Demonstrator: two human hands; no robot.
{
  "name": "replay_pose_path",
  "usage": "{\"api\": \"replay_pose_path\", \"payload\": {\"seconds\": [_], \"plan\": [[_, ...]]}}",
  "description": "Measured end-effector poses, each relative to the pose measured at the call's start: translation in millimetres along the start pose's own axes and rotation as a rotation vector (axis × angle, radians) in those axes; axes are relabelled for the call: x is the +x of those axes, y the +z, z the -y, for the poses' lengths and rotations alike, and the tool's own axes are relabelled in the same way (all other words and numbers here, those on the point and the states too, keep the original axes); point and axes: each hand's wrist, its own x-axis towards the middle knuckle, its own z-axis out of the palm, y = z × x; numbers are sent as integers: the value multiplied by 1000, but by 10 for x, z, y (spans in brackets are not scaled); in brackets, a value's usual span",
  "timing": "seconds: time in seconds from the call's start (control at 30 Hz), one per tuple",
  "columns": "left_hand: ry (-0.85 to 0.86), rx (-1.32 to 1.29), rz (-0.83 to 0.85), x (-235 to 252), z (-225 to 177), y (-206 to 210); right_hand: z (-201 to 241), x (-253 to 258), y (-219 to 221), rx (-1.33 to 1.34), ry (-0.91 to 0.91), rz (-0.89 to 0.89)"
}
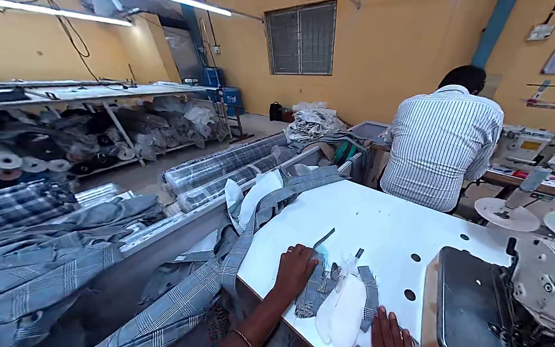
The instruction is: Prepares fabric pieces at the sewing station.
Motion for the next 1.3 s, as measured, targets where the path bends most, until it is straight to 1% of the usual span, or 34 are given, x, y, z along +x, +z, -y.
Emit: {"api": "replay_pose_path", "payload": {"seconds": [0.07,0.13,0.2,0.27,0.33,0.37,0.4,0.47,0.53,0.6,0.67,0.77,0.83,0.93,1.03,1.13,1.2,1.3], "plan": [[22,-27,-4,167,65,-8,56,204,82,-43,41,-53],[18,-86,-54,314,135,-10,83,460,86,-69,82,-76],[-4,-121,-78,367,160,-2,-22,687,121,-64,89,-114],[-2,-119,-101,356,159,18,-223,847,156,-56,28,-159],[-8,-138,-104,311,157,15,-328,889,101,1,-36,-145],[-7,-152,-105,289,164,15,-329,865,76,38,-57,-173],[-4,-165,-111,275,174,21,-294,825,53,86,-74,-241],[1,-180,-129,276,180,28,-129,727,-26,192,-71,-387],[5,-196,-142,274,188,35,82,633,-122,311,-49,-428],[16,-215,-159,279,204,50,210,598,-135,370,-87,-353],[19,-232,-170,288,209,58,240,604,-54,297,-135,-260],[11,-235,-169,284,224,66,139,621,93,155,-170,-217],[13,-221,-158,295,225,66,35,640,54,134,-177,-211],[13,-213,-144,296,221,60,-59,637,-54,123,-195,-145],[8,-203,-140,299,197,58,-18,620,-65,52,-206,-156],[-12,-201,-126,286,187,48,29,633,-28,-37,-239,-247],[-12,-201,-123,285,181,37,3,658,-91,3,-240,-231],[-11,-212,-120,282,190,35,-59,669,-231,127,-212,-68]]}}
